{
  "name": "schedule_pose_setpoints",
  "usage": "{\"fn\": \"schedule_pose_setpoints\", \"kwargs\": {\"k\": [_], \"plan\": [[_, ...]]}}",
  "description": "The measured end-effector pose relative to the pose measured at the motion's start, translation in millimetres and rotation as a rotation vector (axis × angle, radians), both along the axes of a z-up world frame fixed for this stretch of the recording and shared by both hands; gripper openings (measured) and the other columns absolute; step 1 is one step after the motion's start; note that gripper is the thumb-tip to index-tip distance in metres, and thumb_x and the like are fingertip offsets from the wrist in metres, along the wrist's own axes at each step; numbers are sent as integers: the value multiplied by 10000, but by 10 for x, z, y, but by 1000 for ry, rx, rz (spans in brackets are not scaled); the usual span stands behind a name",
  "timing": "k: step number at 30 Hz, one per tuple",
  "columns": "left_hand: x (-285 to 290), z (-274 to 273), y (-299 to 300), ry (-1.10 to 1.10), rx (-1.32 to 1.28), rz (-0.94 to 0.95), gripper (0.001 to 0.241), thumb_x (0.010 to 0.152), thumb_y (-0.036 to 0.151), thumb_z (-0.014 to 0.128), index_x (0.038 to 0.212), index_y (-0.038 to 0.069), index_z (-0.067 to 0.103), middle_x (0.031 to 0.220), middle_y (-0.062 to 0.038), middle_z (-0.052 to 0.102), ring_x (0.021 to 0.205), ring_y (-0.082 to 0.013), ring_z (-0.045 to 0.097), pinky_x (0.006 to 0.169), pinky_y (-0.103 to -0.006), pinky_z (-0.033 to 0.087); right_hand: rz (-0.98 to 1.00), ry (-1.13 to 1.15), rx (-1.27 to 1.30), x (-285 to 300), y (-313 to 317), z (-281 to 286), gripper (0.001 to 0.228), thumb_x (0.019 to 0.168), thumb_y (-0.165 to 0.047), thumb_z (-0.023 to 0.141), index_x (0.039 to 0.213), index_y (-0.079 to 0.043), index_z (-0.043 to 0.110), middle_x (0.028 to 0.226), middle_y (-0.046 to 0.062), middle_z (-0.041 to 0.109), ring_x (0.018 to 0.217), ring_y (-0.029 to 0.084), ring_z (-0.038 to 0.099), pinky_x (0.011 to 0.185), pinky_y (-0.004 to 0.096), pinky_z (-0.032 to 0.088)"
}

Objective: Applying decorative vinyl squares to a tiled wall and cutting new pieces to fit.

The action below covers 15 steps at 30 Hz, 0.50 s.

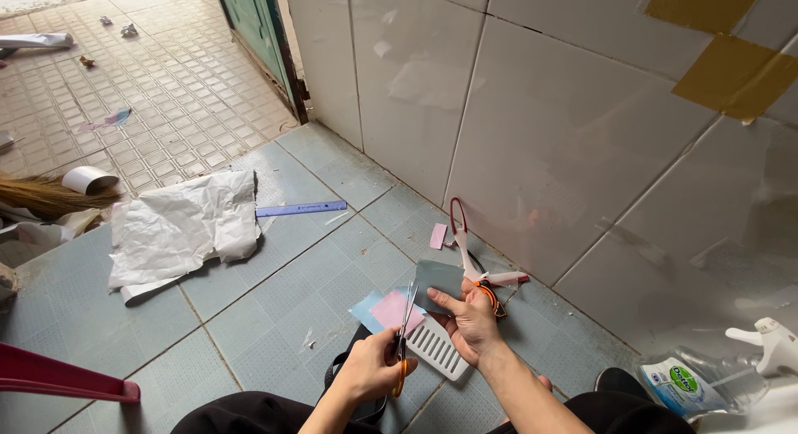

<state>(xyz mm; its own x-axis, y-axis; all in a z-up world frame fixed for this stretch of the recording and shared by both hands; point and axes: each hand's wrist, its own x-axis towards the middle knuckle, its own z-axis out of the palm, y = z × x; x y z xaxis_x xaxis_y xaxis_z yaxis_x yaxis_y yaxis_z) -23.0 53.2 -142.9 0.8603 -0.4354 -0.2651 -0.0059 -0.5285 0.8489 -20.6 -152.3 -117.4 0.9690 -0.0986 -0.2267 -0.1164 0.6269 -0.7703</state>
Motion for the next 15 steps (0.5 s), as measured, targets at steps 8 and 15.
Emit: {"fn": "schedule_pose_setpoints", "kwargs": {"k": [8, 15], "plan": [[5, -44, 32, 47, -91, -5, 667, 731, 302, 777, 1353, 114, 631, 786, -60, 712, 711, -142, 680, 694, -301, 565, 27, -19, 39, -17, -8, 49, 335, 846, 17, 722, 1162, 19, 612, 1023, 151, 742, 876, 249, 761, 791, 416, 665], [-20, 7, 32, -26, -90, -10, 655, 728, 304, 785, 1334, 105, 635, 752, -58, 712, 672, -140, 674, 672, -293, 557, 43, -23, 47, -21, 13, -10, 355, 830, 35, 732, 1147, -8, 578, 1019, 139, 735, 884, 252, 761, 793, 423, 664]]}}
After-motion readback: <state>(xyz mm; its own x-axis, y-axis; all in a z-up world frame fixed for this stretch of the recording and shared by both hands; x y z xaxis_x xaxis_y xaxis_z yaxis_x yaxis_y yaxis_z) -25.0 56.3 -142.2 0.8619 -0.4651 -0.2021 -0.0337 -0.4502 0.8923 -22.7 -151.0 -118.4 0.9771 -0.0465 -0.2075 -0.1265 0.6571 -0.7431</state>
